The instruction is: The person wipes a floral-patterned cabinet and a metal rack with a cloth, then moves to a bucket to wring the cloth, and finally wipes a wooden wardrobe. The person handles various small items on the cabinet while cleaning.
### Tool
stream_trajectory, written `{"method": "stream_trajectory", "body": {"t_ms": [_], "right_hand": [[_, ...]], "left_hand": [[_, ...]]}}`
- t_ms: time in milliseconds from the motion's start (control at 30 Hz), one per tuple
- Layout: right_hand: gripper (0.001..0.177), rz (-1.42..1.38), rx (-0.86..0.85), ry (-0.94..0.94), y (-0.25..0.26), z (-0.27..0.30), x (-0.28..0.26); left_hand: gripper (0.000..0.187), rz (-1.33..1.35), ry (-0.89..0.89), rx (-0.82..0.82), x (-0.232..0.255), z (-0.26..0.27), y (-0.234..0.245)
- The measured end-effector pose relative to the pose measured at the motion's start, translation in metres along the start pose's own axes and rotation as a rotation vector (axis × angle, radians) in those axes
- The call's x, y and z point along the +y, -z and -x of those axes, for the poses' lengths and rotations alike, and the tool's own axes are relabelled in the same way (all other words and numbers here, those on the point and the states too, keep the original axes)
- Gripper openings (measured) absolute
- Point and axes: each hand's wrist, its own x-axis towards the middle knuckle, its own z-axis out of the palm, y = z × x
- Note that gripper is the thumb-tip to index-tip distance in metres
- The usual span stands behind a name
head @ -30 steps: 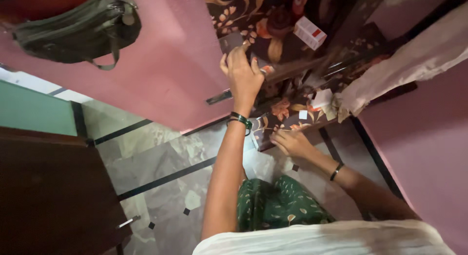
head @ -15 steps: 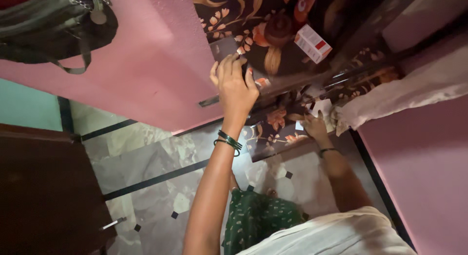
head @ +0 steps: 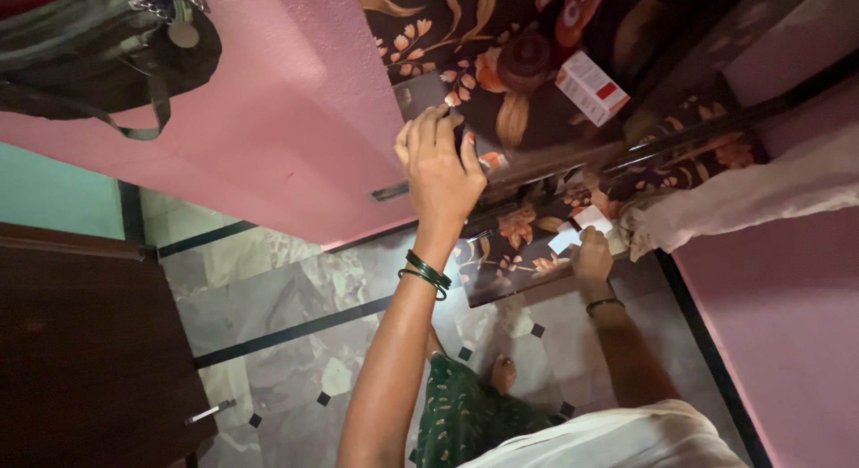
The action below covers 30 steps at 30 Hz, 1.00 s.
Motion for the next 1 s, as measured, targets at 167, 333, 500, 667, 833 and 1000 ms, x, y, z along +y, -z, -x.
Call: {"method": "stream_trajectory", "body": {"t_ms": [167,333,500,667,833,1000], "right_hand": [[0.028,0.045,-0.016,-0.055,-0.004,-0.015,0.001],[0.036,0.010,-0.021,-0.067,0.004,-0.016,0.004],[0.036,-0.155,0.115,-0.023,0.031,-0.002,-0.021],[0.029,-0.496,0.157,0.198,0.137,0.022,-0.112],[0.026,-0.523,0.423,0.535,0.237,-0.004,-0.198],[0.029,-0.438,0.552,0.723,0.272,-0.047,-0.250]], "left_hand": [[0.025,0.006,0.004,0.001,-0.001,0.001,-0.001],[0.023,0.030,0.010,0.007,-0.001,0.000,-0.003],[0.022,0.017,0.005,-0.004,-0.002,0.001,-0.005],[0.025,0.019,0.021,0.029,-0.002,-0.001,-0.007],[0.021,0.046,0.062,0.031,-0.002,-0.003,-0.006],[0.021,0.105,0.085,0.066,-0.003,0.000,-0.007]]}}
